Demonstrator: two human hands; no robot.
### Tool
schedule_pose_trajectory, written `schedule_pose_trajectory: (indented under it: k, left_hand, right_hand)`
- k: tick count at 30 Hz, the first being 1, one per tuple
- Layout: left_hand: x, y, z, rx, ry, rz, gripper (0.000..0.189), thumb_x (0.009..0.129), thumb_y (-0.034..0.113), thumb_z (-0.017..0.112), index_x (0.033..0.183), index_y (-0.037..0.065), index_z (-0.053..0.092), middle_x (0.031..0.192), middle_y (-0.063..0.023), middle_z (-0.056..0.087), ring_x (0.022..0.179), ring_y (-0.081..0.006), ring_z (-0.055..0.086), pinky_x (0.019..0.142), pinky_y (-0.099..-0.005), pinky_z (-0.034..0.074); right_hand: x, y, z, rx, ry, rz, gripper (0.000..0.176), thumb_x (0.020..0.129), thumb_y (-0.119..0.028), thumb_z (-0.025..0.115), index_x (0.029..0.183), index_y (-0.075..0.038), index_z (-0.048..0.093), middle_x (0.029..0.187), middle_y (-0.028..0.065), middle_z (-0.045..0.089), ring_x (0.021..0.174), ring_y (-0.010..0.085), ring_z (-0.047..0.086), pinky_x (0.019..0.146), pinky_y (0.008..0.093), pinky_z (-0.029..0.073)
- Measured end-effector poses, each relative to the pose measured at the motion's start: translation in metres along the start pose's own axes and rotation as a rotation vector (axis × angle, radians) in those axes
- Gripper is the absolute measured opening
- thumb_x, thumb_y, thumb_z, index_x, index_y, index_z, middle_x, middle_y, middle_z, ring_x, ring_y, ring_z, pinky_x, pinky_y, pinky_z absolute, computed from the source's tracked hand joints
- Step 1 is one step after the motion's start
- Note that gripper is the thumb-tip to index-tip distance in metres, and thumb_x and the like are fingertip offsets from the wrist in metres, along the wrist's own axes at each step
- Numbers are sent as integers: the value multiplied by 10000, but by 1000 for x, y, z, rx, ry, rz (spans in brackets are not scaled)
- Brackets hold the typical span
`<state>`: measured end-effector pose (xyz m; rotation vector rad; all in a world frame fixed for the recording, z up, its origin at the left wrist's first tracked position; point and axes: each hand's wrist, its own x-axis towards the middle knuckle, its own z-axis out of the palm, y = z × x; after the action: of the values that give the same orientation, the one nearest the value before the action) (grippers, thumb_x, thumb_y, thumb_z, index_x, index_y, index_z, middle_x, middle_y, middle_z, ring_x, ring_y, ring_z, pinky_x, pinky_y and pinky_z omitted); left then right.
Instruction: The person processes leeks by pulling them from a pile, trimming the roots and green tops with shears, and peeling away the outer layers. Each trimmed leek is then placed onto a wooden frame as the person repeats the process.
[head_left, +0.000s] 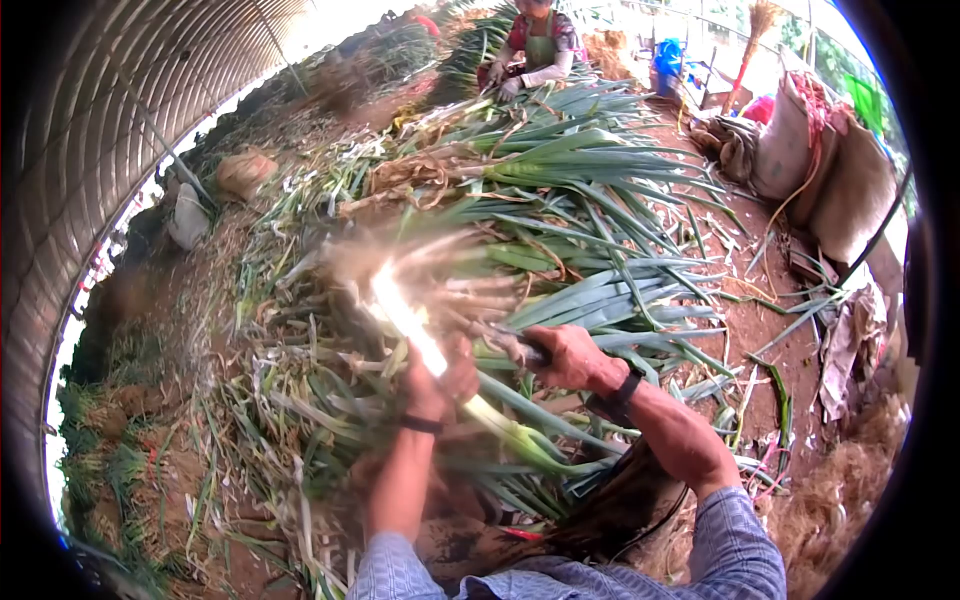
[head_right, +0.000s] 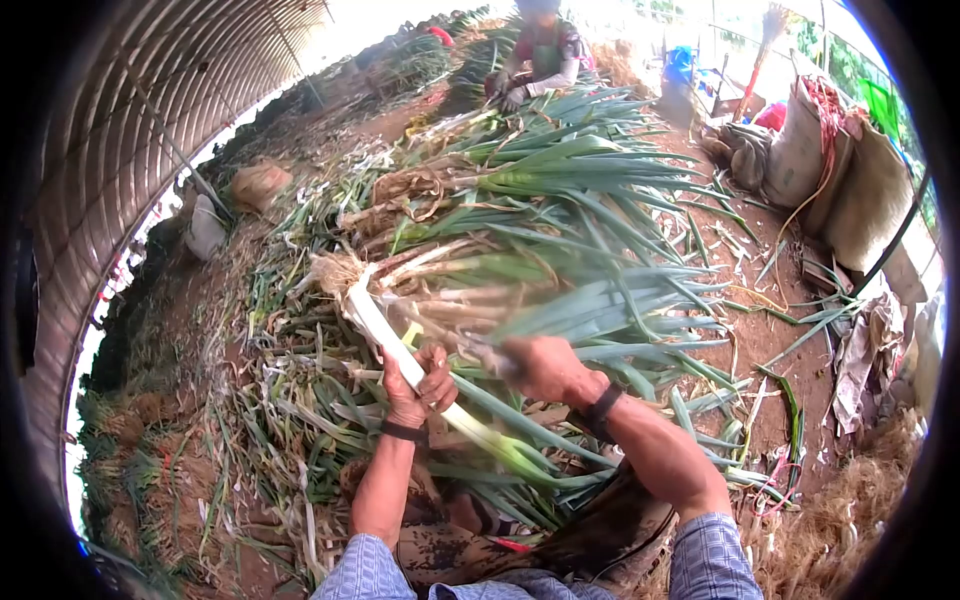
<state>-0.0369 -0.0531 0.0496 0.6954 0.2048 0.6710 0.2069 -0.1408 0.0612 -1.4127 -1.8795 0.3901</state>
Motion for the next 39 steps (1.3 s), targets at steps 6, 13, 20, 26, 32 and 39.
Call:
schedule_pose_trajectory:
  k: [6, 13, 20, 26, 32, 39]
  left_hand:
    - [16, -8, -11, 213, 362, 62, 765, 891, 792, 459, 1043, 51, 571, 615, 0, 434, 576, -167, 531, 553, -342, 501]
    - [7, 31, -34, 164, 208, 299, 395, 980, 535, 567, 897, 150, 541, 624, 34, 509, 587, -86, 563, 564, -342, 534]
    - [8, -9, -57, 301, 853, 258, 358, 955, 467, 649, 848, 145, 533, 631, 31, 510, 495, -142, 516, 477, -342, 504]
    - [2, 46, -4, 98, 1003, 500, 510, 862, 686, 648, 806, 197, 515, 625, 68, 448, 464, -116, 444, 411, -313, 397]
    - [-25, 36, -9, 215, 269, 365, 838, 796, 939, 283, 675, 139, 500, 486, 38, 366, 382, -129, 373, 402, -315, 375]
    - [-31, -9, 7, 122, 193, 177, 907, 807, 933, 236, 675, 92, 548, 457, -2, 398, 344, -160, 368, 371, -330, 366]
  right_hand:
    - [-8, -4, -8, 40, -25, -3, 285, 839, -232, 721, 1056, -58, 658, 789, 189, 653, 726, 410, 637, 643, 458, 509]
    - [-27, 21, -16, -11, -106, 129, 388, 775, -244, 728, 1125, -80, 690, 876, 193, 705, 789, 392, 681, 700, 455, 542]
    - [-36, 11, -14, 31, -193, -47, 311, 830, -254, 737, 1052, -43, 684, 801, 202, 662, 702, 399, 626, 638, 449, 501]
    - [-43, 13, -5, -20, -200, -39, 307, 773, -228, 758, 1006, -50, 666, 828, 213, 668, 764, 426, 644, 661, 474, 512]
    - [-21, -9, 1, 53, 154, -116, 256, 777, -195, 721, 977, -58, 640, 827, 187, 651, 750, 426, 628, 652, 478, 517]
    - [-15, -18, 3, 11, 112, -137, 413, 740, -165, 740, 1119, -32, 646, 935, 188, 678, 890, 398, 661, 762, 461, 551]
